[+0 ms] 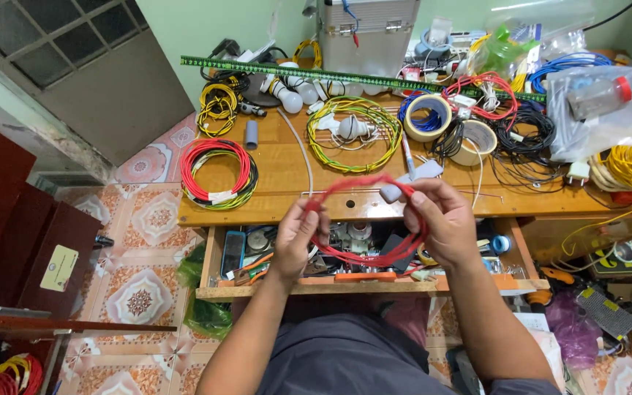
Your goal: Organizing and labeling coils of electrical wire using masking tape and a marker at a workbench.
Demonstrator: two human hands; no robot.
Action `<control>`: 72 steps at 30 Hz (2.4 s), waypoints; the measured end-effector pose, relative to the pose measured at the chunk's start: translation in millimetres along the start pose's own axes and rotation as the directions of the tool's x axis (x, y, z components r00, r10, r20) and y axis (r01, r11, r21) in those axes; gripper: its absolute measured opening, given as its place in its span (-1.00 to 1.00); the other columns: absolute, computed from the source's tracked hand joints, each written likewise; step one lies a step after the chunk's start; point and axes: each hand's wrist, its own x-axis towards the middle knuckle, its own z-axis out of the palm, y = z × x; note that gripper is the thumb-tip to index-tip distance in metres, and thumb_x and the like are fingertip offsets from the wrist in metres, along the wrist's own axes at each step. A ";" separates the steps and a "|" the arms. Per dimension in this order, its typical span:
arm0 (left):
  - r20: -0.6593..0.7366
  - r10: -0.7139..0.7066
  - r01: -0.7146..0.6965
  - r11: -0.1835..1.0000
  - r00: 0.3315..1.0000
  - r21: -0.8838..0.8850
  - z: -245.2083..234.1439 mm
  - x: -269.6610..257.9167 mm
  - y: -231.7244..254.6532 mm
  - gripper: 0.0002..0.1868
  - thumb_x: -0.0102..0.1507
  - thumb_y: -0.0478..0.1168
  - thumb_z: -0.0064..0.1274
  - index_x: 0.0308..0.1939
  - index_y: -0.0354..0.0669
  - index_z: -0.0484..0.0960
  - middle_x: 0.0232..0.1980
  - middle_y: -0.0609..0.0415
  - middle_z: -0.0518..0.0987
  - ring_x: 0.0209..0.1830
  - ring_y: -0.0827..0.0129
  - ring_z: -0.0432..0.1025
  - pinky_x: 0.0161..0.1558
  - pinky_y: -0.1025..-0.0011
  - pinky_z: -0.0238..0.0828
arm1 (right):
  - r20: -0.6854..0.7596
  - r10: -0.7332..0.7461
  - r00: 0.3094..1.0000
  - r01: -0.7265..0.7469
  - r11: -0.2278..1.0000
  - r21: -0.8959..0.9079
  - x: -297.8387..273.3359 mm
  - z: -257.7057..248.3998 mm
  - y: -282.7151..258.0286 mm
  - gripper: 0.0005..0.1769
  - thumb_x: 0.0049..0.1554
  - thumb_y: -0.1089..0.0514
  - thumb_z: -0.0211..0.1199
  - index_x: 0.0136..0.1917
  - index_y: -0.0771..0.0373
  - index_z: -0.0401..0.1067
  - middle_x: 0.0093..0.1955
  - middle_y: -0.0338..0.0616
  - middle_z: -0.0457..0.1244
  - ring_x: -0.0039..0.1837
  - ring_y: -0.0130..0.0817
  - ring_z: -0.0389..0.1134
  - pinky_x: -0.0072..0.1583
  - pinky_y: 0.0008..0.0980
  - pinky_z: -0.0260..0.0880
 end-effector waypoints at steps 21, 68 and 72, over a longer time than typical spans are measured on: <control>0.408 0.359 -0.543 0.560 0.840 0.625 70.2 2.3 95.7 -0.75 0.41 -0.07 0.02 -0.02 -0.12 0.69 -0.31 -0.02 0.60 -0.35 0.04 0.53 -0.21 0.20 0.51 | 0.274 0.192 0.943 -0.249 0.949 0.192 -33.9 -1.9 -8.6 -0.62 0.10 0.38 0.17 0.19 0.59 0.35 -0.13 0.29 0.33 -0.53 -0.47 0.11 -0.47 -0.51 0.15; 0.423 0.171 -0.383 0.784 0.890 0.489 48.5 -20.8 72.7 -0.77 0.39 -0.07 0.07 -0.21 -0.14 0.65 -0.10 -0.05 0.52 -0.14 0.04 0.50 0.00 0.21 0.46 | 0.466 -0.123 0.876 0.403 0.717 -0.569 -35.7 26.9 -44.5 -0.82 0.11 0.13 0.36 -0.06 0.24 0.65 -0.17 -0.10 0.38 -0.12 -0.16 0.32 0.00 -0.26 0.35; 0.450 0.092 -0.309 0.844 0.888 0.438 53.7 -24.3 61.6 -0.77 0.43 -0.14 0.02 -0.21 -0.21 0.64 -0.12 -0.13 0.62 -0.12 -0.09 0.56 0.00 0.14 0.49 | 0.423 -0.063 0.904 0.324 0.747 -0.581 -25.4 33.6 -46.4 -0.87 0.18 0.24 0.28 -0.13 0.29 0.62 -0.20 -0.02 0.40 -0.15 -0.14 0.37 -0.04 -0.22 0.36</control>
